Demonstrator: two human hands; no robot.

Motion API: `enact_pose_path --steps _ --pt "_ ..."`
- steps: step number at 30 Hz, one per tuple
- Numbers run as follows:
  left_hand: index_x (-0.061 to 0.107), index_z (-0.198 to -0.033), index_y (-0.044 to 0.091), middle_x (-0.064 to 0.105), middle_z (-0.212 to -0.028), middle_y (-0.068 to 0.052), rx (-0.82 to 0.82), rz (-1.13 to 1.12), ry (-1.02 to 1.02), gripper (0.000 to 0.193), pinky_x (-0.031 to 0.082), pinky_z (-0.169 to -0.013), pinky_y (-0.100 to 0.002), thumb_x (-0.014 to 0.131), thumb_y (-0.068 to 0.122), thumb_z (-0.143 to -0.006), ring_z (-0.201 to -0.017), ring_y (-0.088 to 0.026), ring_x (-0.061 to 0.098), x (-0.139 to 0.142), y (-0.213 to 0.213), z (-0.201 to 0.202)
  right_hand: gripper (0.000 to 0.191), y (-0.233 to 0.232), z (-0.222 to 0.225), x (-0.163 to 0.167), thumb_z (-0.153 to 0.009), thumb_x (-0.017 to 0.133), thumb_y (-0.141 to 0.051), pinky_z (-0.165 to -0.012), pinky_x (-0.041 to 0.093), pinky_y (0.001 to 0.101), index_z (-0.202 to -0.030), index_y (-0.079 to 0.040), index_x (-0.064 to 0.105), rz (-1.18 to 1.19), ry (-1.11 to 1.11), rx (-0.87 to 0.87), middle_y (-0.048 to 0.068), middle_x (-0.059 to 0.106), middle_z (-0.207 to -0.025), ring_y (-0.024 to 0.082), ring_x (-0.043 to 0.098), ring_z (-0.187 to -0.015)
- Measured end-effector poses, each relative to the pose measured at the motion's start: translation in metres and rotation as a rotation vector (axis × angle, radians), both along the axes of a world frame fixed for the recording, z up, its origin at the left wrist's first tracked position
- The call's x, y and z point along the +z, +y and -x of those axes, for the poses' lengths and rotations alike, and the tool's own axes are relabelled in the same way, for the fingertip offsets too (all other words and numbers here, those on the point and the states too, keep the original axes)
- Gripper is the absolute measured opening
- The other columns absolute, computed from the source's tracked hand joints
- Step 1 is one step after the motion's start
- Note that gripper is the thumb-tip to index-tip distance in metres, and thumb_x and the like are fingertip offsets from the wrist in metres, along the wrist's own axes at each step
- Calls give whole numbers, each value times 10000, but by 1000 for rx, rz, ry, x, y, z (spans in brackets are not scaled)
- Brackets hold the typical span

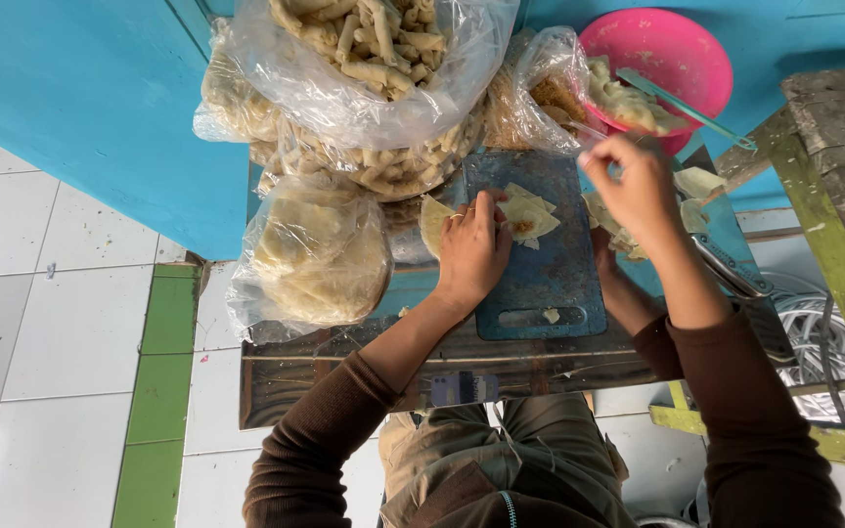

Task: The person folds square dough wrappers with a spoonful of brown filling into triangular filled pastries on a cutting board, pressing the edges closed by hand, and places the finished folded pieces into a plastic bag beside the board, repeating the cycle continuously.

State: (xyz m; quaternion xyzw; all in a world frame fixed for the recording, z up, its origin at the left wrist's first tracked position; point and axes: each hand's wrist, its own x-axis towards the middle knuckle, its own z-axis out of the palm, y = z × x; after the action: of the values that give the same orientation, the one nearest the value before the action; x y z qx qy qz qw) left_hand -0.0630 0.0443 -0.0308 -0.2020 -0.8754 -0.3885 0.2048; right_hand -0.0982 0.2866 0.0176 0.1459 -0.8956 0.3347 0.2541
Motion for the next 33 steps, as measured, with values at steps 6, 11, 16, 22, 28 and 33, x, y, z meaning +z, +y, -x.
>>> enact_pose_path --steps 6,11,16,22,28,33 --pt "515 -1247 126 716 -915 -6 -47 11 -23 459 444 -870 -478 754 194 -860 -986 -292 647 7 -3 1 324 -12 -19 -4 -829 829 -276 -700 549 394 -940 -6 688 -284 -438 85 134 705 -861 268 706 -767" --pt "538 -1193 161 751 -940 21 -57 103 -104 571 435 -904 -502 862 261 -733 -1034 -293 646 12 -9 8 214 -20 -23 -3 -854 779 -167 -735 545 388 -919 10 679 -263 -386 165 142 710 -888 273 711 -812" --pt "662 -1055 174 767 -957 28 -66 70 -145 388 467 -895 -444 849 227 -718 -1007 -278 644 13 -13 13 188 -27 -29 0 -876 748 -115 -721 557 355 -968 17 650 -134 -378 211 134 733 -908 232 734 -819" --pt "685 -995 173 753 -920 18 15 103 -1 222 464 -856 -431 815 207 -818 -968 -274 641 15 -9 0 154 -36 -34 3 -913 726 -92 -684 561 312 -978 14 636 -39 -353 256 116 737 -869 172 742 -781" --pt "633 -1061 157 756 -912 53 -55 110 -40 316 448 -869 -444 813 187 -803 -961 -273 642 22 -10 -4 162 -41 -34 7 -958 709 -113 -697 552 308 -991 17 619 -16 -296 297 113 727 -856 175 729 -778" --pt "648 -1060 152 765 -949 57 -94 63 -132 345 445 -911 -459 808 136 -754 -991 -285 644 18 -12 4 135 -45 -36 8 -1004 667 -127 -662 529 340 -1055 -3 649 -97 -311 263 120 728 -870 221 706 -727"
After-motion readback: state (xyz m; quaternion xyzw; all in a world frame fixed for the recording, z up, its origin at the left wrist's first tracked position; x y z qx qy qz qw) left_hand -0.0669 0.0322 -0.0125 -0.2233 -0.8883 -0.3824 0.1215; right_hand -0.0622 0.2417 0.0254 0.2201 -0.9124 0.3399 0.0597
